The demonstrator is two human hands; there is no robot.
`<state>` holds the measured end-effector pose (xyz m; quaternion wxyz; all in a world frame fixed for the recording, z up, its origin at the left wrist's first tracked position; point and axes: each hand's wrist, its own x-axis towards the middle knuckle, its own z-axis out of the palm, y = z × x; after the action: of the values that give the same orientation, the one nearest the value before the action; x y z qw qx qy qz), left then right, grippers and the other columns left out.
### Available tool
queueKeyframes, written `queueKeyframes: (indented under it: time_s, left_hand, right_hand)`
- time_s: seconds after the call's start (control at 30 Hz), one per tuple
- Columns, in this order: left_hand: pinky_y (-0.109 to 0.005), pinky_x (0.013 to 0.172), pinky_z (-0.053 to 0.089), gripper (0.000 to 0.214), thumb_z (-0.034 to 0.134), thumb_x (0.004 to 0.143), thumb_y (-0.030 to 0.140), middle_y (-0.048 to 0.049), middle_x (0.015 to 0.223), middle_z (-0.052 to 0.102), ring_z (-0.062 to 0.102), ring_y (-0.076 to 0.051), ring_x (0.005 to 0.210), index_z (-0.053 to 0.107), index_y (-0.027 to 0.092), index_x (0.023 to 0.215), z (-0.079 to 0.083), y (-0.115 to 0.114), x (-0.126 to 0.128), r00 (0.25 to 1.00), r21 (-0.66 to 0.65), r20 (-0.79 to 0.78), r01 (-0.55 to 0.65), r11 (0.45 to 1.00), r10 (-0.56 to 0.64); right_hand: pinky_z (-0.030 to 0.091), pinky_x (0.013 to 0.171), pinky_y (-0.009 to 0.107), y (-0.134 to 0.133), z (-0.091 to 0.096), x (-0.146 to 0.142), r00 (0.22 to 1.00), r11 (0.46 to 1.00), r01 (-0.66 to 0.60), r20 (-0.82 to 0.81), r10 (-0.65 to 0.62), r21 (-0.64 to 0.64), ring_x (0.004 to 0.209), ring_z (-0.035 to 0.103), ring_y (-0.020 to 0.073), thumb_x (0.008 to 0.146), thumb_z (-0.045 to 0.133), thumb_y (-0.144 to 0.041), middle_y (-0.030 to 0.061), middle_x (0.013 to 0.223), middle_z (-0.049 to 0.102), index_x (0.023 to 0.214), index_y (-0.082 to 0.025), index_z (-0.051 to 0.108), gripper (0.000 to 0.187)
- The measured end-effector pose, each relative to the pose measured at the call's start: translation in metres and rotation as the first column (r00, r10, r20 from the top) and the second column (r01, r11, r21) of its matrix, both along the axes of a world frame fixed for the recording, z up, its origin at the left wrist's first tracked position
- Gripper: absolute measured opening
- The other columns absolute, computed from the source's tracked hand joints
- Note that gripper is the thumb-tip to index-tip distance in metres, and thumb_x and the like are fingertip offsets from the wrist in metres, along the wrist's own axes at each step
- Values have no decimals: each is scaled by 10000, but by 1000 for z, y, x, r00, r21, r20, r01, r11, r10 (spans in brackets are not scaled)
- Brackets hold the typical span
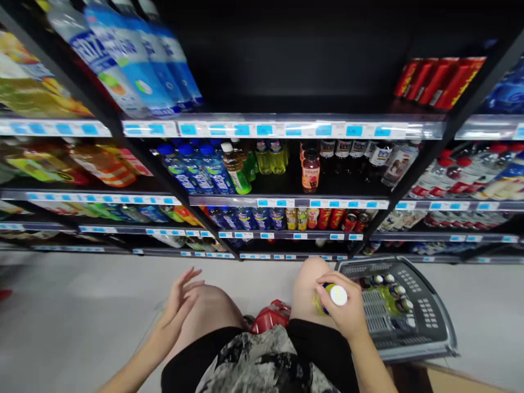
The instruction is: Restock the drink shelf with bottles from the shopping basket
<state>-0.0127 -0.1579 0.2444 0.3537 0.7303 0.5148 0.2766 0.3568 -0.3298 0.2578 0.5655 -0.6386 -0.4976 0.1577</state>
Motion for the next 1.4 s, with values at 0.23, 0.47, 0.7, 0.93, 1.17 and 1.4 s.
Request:
queueKeyframes:
  time_s: [0.23,0.47,0.7,0.93,1.17,1.4]
  left_hand:
    - [-400,986,518,291,587,851,468,-83,1036,776,690,-294,1023,743,225,889,-116,-97,35,767,-531,-131,481,698,-628]
    - [-334,822,475,331,500,927,410,-70,866,756,677,-240,851,713,190,803,-140,-90,51,784,-478,-183,456,751,-593]
    - [-429,1043,483,338,708,831,368,-94,1138,749,658,-317,1112,773,195,1115,-109,-87,94,723,-417,-70,605,679,-687]
    - [-553,1252,308,1085,971,598,472,-164,1556,506,411,-393,1483,484,229,1537,-24,-90,115,469,-288,397,880,377,-789]
    - [-475,1009,536,786,874,697,436,-113,1263,653,641,-318,1150,533,195,1363,-24,-145,96,638,-422,570,768,482,-518]
    - [-411,925,545,664,836,734,363,-90,1140,648,654,-276,1048,527,194,1296,-33,-153,84,766,-463,476,636,617,-432]
  right_hand:
    - [539,778,354,-38,-9,14,999,999,21,-28,-19,46,876,702,250,965,665,-360,64,918,756,927,-254,799,176]
    - [523,779,358,-35,-10,14,998,995,54,-49,-50,90,846,695,242,961,660,-329,66,886,757,878,-238,799,186]
    - [527,705,354,-11,30,-27,998,993,-64,32,61,100,716,692,226,903,690,-252,48,751,729,724,-225,743,189]
    - [598,725,399,-9,71,-41,661,790,-595,-468,586,149,738,722,265,889,716,-519,81,739,750,749,-194,790,361]
    - [586,746,329,1,17,-28,811,988,-114,-584,34,-100,807,718,211,873,577,-809,63,868,753,856,-210,699,611]
    - [470,505,272,-89,-48,34,841,66,-458,-408,356,-887,534,625,175,733,603,-942,92,642,689,649,-163,649,785]
